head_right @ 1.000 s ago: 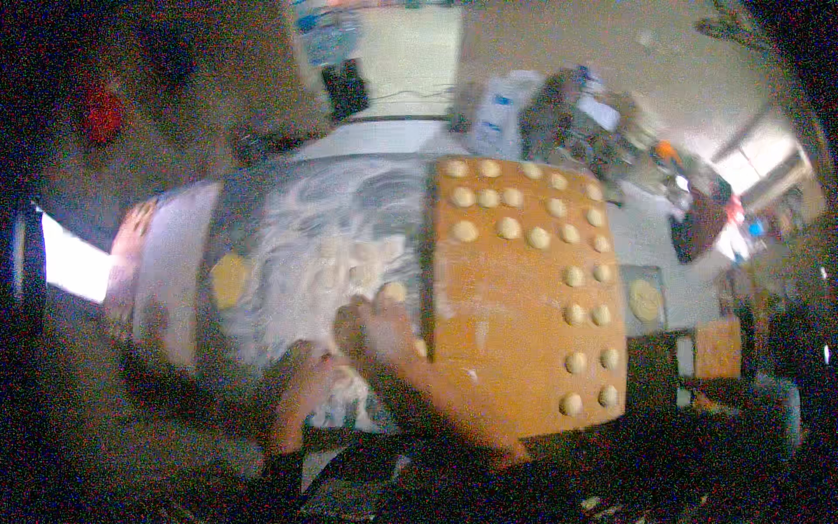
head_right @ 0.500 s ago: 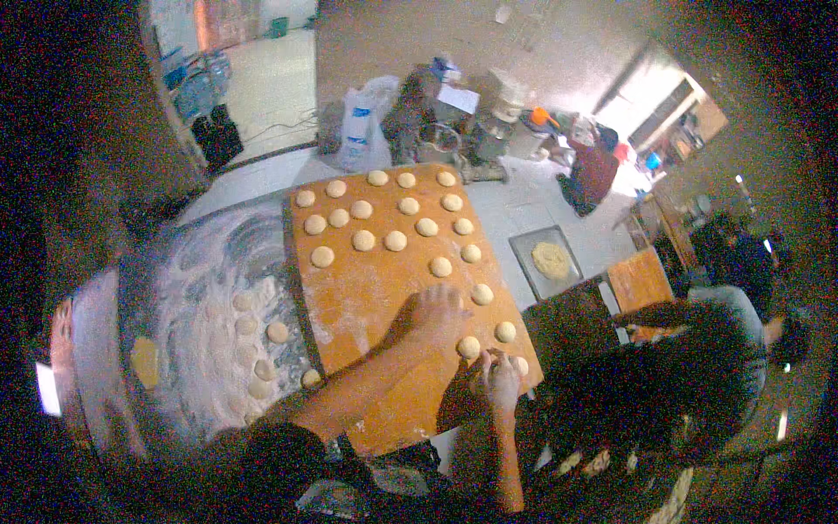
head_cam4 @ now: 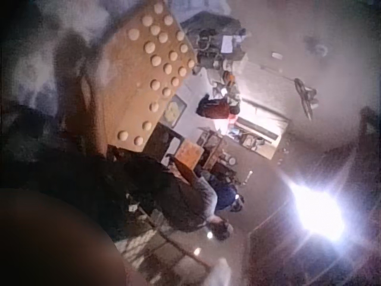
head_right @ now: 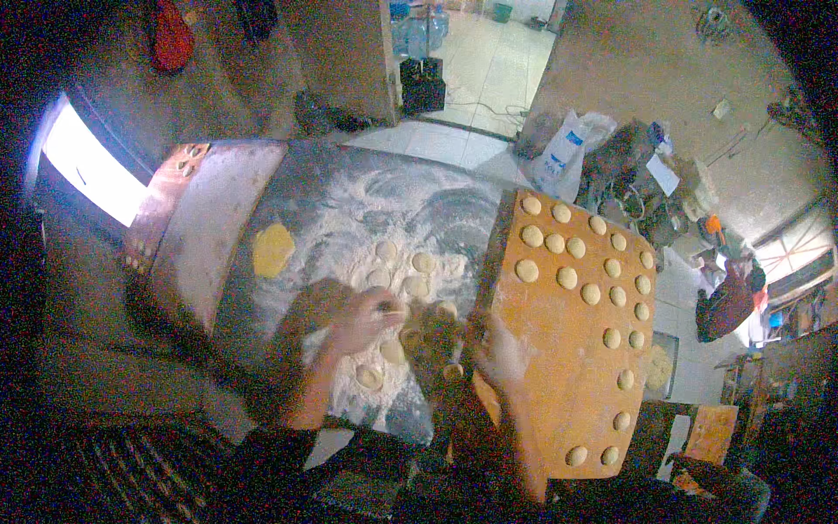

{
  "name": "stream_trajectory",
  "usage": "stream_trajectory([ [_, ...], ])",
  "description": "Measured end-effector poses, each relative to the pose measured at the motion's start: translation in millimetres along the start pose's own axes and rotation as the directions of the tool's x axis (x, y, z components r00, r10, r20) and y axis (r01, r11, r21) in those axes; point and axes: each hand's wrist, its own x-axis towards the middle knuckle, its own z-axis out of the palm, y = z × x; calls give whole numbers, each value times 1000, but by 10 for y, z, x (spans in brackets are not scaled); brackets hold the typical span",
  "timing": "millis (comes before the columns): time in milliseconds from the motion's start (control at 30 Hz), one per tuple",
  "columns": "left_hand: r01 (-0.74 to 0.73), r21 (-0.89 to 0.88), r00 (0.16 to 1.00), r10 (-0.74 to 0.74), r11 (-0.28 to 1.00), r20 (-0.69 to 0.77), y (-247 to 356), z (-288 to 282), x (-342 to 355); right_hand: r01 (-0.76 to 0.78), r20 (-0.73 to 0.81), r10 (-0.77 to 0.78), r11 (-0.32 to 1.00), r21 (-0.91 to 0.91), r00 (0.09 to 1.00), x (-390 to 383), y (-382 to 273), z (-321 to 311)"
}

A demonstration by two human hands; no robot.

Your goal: The person shapes small dough balls into rings by hand and places them on a wooden board. The person repeatedly picks dough balls from a floured table, forms them into rings, and arranges them in rows on the board.

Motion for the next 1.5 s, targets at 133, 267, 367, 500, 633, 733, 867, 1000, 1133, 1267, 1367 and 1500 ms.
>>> stream_trajectory([
  [133, 159, 206, 983, -174, 966, 56, -396, -718, -280, 534, -106, -538, 843, -69, 836, 1081, -986, 895],
  [267, 82, 626, 997, -72, 776, -42, -228, -702, -333, 464, -229, -562, 806, -367, 794, 1321, -1133, 1149],
  [367, 65, 818, 993, 40, 572, -107, 97, -583, -302, 392, -494, -504, 863, -320, 708, 887, -554, 761],
  [500, -55, 412, 998, 33, 909, 61, 677, 418, 321, 145, -516, -195, 980, -137, 834, -446, 535, -45],
  [633, -346, 188, 889, 258, 919, 377, 1409, 2388, 1012, -420, -620, 247, 895, -148, 745, -1906, 1467, -646],
  [733, -589, 408, 791, 396, 697, 465, 1841, 3450, 1142, -542, -642, 389, 839, -50, 661, -2317, 1765, -528],
  [867, -672, 341, 721, 475, 657, 505, 1961, 3823, 1293, -402, -575, 296, 913, -64, 763, -2276, 1928, -410],
  [1000, -283, -121, 794, 303, 952, 527, 1904, 3915, 1547, -256, -324, 350, 919, 299, 879, -2233, 2004, -805],
  [1133, -234, -353, 787, 389, 906, 478, 2014, 4193, 1739, -20, -523, 277, 896, 444, 806, -1979, 2220, -1338],
  [1267, -454, 60, 699, 313, 889, 643, 2233, 4444, 1738, 34, -567, 95, 977, 212, 819, -1193, 2788, -1634],
  [1367, -577, 326, 679, 219, 749, 701, 2321, 4597, 1720, -39, -501, 8, 998, -53, 866, -683, 3153, -1668],
  [1500, -630, 277, 654, 303, 726, 693, 2258, 4676, 1736, -174, -430, 145, 984, -29, 891, -620, 3086, -1809],
])
